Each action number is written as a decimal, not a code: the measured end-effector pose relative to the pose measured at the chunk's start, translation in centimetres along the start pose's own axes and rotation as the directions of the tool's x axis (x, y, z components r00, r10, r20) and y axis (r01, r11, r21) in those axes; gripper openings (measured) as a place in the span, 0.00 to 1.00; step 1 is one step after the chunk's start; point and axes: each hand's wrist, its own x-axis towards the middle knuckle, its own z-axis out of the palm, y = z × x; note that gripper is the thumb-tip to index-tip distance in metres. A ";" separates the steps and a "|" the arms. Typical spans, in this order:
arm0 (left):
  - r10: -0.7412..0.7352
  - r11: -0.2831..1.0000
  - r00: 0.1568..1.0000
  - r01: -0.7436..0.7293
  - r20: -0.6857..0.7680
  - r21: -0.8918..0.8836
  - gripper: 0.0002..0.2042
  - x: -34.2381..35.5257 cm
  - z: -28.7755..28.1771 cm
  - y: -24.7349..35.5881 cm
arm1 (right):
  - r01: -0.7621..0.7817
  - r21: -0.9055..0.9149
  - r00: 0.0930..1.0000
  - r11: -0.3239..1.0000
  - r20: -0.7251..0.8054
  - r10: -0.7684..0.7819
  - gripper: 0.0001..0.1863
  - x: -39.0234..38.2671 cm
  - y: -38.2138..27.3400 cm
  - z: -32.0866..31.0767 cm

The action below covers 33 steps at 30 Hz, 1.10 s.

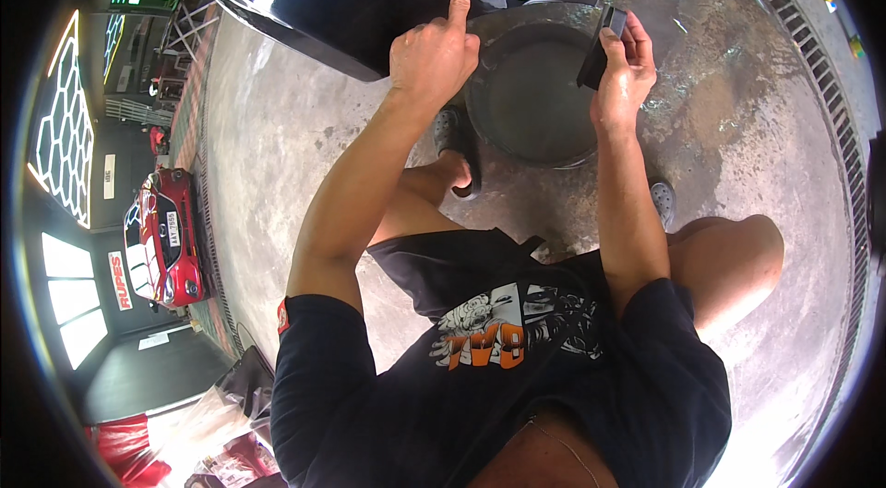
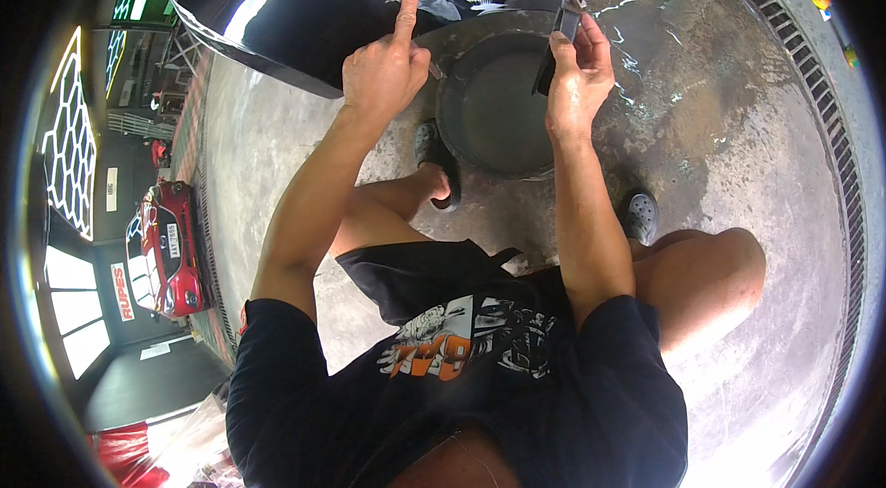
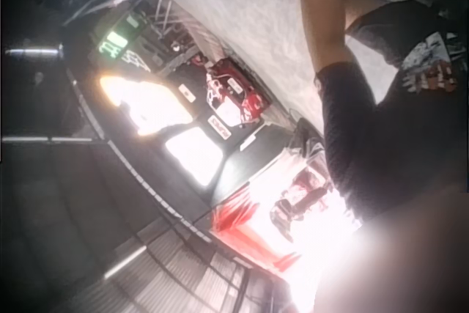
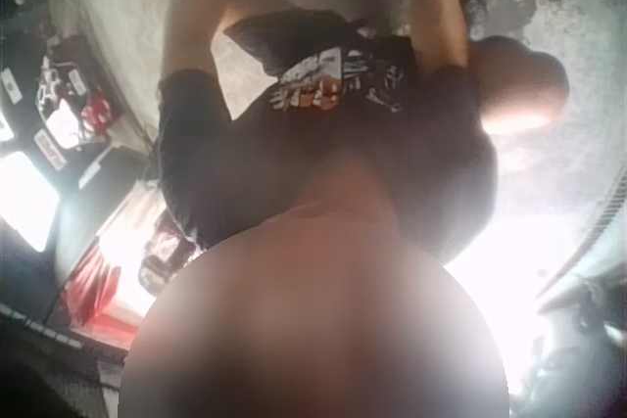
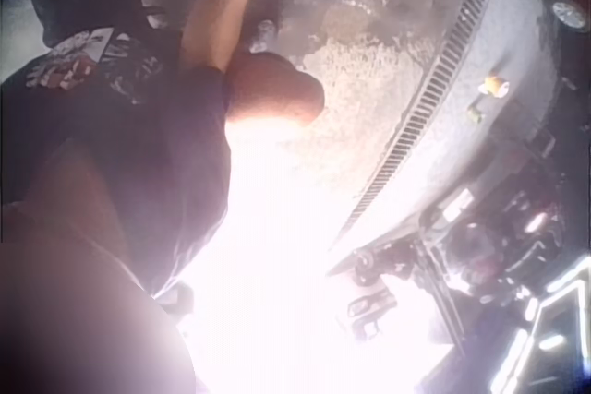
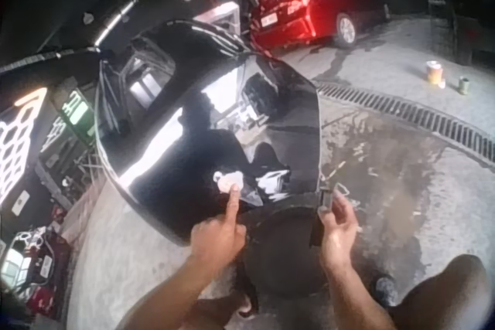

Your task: The person kneels on the floor and uses a black plastic scraper to remove a white substance from a detached black car bumper. They repeatedly scrape the surface, wipe it with a yellow cloth, and rinse the scraper in a bucket of water.

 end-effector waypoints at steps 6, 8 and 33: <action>-0.004 1.000 1.000 0.004 -0.028 0.005 0.44 -0.1 -0.1 0.0 | 0.012 -0.016 1.000 1.000 -0.007 -0.012 0.27 0.3 0.1 -0.2; -0.005 1.000 0.999 0.006 -0.051 0.007 0.44 -0.1 -0.4 -0.4 | 0.009 -0.013 1.000 1.000 -0.007 -0.010 0.27 0.3 0.1 -0.2; 0.040 0.925 0.974 0.047 0.222 -0.376 0.12 -5.9 9.4 3.2 | 0.154 -0.757 0.947 0.635 0.297 0.124 0.28 -0.9 9.7 -1.3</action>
